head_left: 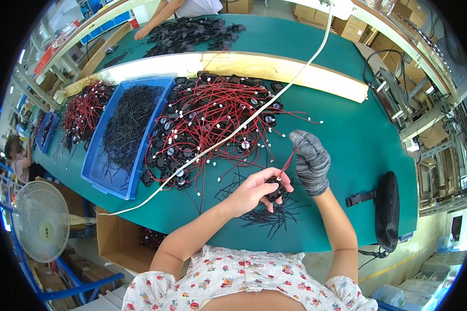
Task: The person inserts red wires into small black plastic components at a factory workstation. They handle the components and wires by hand, repeatedly picking up a wire, inserting it into the component, and placing the finished unit on the table.
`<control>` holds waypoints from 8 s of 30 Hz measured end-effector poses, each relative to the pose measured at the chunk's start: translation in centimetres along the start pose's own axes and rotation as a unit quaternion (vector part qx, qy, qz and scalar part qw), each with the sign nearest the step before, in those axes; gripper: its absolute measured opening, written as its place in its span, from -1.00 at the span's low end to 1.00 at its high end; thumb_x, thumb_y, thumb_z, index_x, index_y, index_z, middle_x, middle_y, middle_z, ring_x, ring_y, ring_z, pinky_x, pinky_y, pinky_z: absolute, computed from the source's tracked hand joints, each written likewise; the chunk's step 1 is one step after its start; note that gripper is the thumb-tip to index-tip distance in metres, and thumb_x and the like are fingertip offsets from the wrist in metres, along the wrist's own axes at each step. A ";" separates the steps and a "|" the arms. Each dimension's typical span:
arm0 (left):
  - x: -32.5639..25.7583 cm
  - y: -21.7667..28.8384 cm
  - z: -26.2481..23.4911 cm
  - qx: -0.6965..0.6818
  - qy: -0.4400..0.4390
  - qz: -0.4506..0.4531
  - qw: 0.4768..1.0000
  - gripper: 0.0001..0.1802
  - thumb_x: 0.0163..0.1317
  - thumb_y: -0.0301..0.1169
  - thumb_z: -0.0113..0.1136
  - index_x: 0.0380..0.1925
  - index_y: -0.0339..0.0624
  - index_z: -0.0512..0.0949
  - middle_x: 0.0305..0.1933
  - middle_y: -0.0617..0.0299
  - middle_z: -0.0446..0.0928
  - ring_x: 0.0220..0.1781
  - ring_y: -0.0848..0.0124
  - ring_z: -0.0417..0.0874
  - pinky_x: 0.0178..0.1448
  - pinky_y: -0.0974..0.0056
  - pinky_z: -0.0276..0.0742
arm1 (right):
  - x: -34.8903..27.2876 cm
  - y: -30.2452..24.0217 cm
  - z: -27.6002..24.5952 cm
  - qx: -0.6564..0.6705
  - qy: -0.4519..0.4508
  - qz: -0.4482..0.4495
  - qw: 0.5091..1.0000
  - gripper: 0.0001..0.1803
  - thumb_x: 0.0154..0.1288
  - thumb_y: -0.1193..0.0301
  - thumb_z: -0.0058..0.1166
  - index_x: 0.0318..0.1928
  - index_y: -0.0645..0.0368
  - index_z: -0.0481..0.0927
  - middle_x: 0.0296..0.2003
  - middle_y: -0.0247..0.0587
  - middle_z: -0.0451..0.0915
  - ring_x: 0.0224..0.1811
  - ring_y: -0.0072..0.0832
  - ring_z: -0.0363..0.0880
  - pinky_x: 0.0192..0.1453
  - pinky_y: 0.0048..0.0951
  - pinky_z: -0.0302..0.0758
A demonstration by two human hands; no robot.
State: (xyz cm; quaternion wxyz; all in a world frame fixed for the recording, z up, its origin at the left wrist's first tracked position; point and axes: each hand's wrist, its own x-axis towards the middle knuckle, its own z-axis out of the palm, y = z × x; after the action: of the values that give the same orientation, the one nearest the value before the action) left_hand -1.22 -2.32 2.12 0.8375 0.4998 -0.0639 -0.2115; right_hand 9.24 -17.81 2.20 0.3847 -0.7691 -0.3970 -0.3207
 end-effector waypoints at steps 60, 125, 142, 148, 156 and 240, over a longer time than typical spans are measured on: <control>-0.1 0.1 -1.5 -0.156 0.003 -0.073 0.985 -0.81 0.27 -0.33 -0.22 -0.48 -0.12 0.31 -0.43 0.14 0.48 -0.62 0.44 0.45 -0.63 0.39 0.28 | -0.6 -2.0 0.4 0.055 -0.148 -0.029 0.987 -0.45 -0.29 0.63 0.07 -0.12 0.03 0.57 -0.51 -0.33 0.48 -0.49 -0.35 0.47 -0.45 -0.39 0.44; 0.0 -1.0 0.3 0.043 -0.044 0.047 0.997 -0.69 0.38 -0.29 -0.28 -0.53 -0.18 0.23 -0.45 0.13 0.43 -0.59 0.48 0.45 -0.52 0.45 0.39 | 1.0 -2.5 -2.1 0.269 -0.306 0.226 0.885 -0.63 0.27 0.22 -0.09 -0.51 0.27 0.53 -0.66 -0.12 0.46 -0.60 -0.28 0.42 -0.44 -0.38 0.38; 0.3 -1.6 0.5 0.443 0.076 0.244 0.859 -0.81 0.30 -0.46 -0.18 -0.46 -0.31 0.35 -0.54 0.13 0.45 -0.47 0.31 0.48 -0.32 0.26 0.37 | 0.7 -2.5 -1.8 0.062 -0.353 0.063 0.931 -0.70 0.30 0.27 -0.18 -0.35 0.13 0.59 -0.51 -0.25 0.58 -0.46 -0.29 0.54 -0.38 -0.32 0.44; 0.2 -1.6 0.3 0.159 0.014 0.121 0.980 -0.74 0.36 -0.36 -0.22 -0.46 -0.26 0.34 -0.51 0.22 0.41 -0.38 0.40 0.46 -0.17 0.32 0.37 | 0.7 -1.6 -2.0 0.225 -0.294 0.180 0.911 -0.60 0.27 0.12 -0.15 -0.37 0.20 0.58 -0.48 -0.16 0.55 -0.44 -0.20 0.50 -0.34 -0.31 0.43; 0.0 -1.7 -0.1 -0.091 -0.090 0.049 0.991 -0.72 0.35 -0.26 -0.17 -0.50 -0.16 0.29 -0.49 0.24 0.36 -0.30 0.36 0.44 -0.06 0.23 0.37 | 0.3 -1.5 -2.0 0.215 -0.278 0.071 0.934 -0.59 0.23 0.12 -0.11 -0.53 0.20 0.51 -0.55 -0.10 0.47 -0.47 -0.14 0.44 -0.37 -0.27 0.39; -0.7 1.1 -2.9 0.421 0.116 0.212 0.875 -0.82 0.26 -0.52 -0.14 -0.49 -0.35 0.40 -0.46 0.19 0.36 -0.37 0.44 0.43 -0.22 0.39 0.35 | -1.5 -2.8 0.7 0.249 -0.260 0.194 0.913 -0.78 0.20 0.48 -0.03 -0.12 0.20 0.47 -0.45 -0.17 0.53 -0.42 -0.34 0.51 -0.25 -0.39 0.47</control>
State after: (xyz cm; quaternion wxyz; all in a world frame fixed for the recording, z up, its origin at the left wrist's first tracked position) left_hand -0.61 0.71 1.69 0.5743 0.8003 -0.1540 0.0771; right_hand 6.20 -16.70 1.63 0.5014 -0.7667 -0.3929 0.0802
